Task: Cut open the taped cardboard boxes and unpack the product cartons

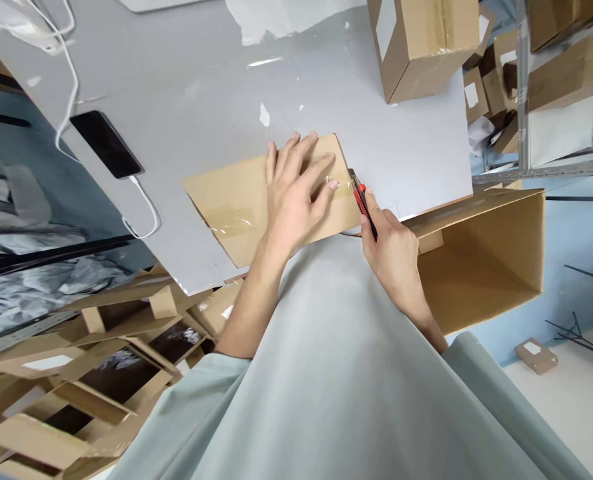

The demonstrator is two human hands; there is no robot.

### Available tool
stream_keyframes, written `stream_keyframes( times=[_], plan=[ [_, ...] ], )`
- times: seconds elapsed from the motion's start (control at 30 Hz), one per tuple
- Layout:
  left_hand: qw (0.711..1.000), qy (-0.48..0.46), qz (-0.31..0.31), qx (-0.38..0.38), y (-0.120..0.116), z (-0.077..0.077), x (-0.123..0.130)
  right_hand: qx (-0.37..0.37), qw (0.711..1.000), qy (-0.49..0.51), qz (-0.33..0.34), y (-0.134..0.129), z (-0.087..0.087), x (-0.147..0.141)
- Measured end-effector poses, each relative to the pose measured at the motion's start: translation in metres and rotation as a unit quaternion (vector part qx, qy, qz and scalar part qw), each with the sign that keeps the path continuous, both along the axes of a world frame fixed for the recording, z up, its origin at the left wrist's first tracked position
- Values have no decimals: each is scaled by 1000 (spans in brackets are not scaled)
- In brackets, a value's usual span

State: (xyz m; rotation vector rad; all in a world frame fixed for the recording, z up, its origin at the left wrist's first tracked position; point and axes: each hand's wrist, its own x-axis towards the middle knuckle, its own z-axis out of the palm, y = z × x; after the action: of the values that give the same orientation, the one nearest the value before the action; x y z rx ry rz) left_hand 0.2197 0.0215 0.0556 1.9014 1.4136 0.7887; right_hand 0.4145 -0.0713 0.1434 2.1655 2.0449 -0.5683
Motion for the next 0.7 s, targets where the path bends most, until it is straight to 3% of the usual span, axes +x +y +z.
stream_keyframes(
  times=[0.13,0.33,0.53,0.63,0.7],
  plan=[
    [998,54,-18,-9,-3,6,0,-39,999,-33,19,12,15,-10],
    [999,50,-13,9,-5,5,1,-69,996,-35,39,34,40,-27],
    [998,58,-23,-6,-2,0,1,-126,988,-74,41,6,55,-23],
    [998,66,-9,9,-7,9,-3,-128,989,-59,39,-9,55,-10],
    [995,83,37,43,-19,17,-14,-100,994,-39,24,-19,54,2]
  ],
)
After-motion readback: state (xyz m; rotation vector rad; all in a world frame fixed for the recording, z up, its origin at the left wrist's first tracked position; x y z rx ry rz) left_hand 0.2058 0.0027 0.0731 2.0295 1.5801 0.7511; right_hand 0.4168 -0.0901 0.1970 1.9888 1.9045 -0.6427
